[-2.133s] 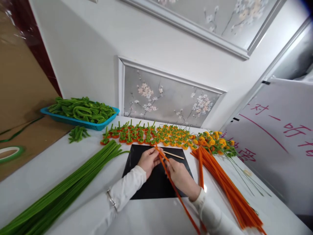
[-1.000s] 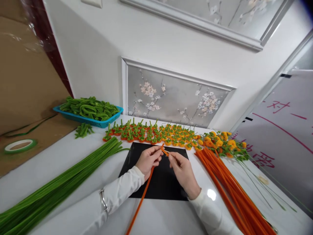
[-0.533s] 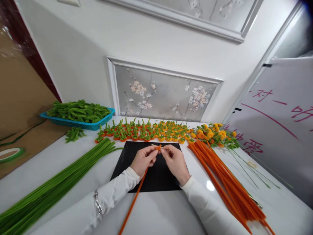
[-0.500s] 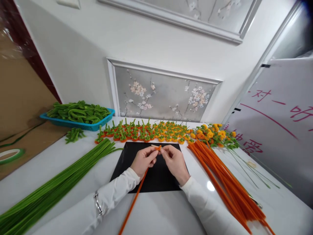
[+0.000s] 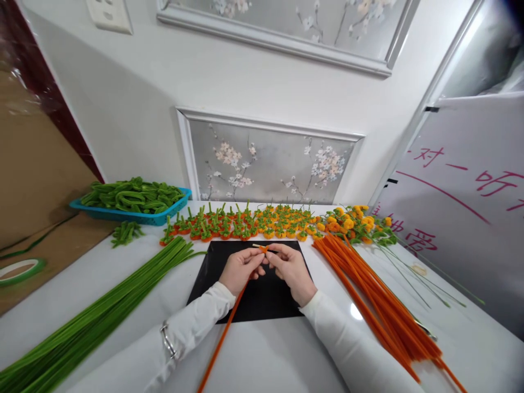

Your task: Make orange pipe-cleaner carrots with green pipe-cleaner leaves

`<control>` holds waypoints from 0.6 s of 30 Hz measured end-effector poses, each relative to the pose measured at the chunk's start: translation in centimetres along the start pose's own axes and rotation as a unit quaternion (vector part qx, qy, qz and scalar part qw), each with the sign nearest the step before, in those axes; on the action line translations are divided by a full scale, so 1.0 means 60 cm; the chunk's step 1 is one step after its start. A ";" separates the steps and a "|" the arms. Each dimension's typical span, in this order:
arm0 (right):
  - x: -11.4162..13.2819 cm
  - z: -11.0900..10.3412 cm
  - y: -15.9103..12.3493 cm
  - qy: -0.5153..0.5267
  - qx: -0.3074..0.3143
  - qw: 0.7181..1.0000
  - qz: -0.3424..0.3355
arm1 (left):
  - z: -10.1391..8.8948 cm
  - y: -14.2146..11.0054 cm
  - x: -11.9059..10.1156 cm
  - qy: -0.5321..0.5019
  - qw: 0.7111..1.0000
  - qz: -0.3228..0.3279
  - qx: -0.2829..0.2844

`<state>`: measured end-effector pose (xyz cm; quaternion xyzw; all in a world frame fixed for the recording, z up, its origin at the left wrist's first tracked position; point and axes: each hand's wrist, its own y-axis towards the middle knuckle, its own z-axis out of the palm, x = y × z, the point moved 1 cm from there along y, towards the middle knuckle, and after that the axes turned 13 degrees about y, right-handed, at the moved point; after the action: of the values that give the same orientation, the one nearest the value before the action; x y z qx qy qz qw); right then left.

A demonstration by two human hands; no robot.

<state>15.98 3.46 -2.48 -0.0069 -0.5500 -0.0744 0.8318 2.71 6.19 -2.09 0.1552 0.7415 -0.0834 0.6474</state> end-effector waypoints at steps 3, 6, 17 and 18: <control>0.007 0.001 -0.005 0.046 0.007 0.998 0.038 | 0.001 -0.001 0.000 -0.006 1.000 -0.001 0.005; 0.009 0.000 -0.007 0.052 0.022 0.998 0.042 | 0.000 -0.001 0.000 -0.013 1.000 -0.003 0.010; -0.009 -0.006 -0.004 -0.005 0.033 0.999 -0.008 | 0.005 -0.009 -0.006 -0.129 0.987 -0.084 0.047; -0.011 -0.007 -0.002 -0.020 0.037 0.999 -0.021 | 0.005 -0.009 -0.008 -0.138 0.984 -0.097 0.050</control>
<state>16.12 3.36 -3.27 0.0345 -0.5686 -0.0715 0.8188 2.86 5.52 -1.72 0.1020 0.6513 -0.2029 0.7240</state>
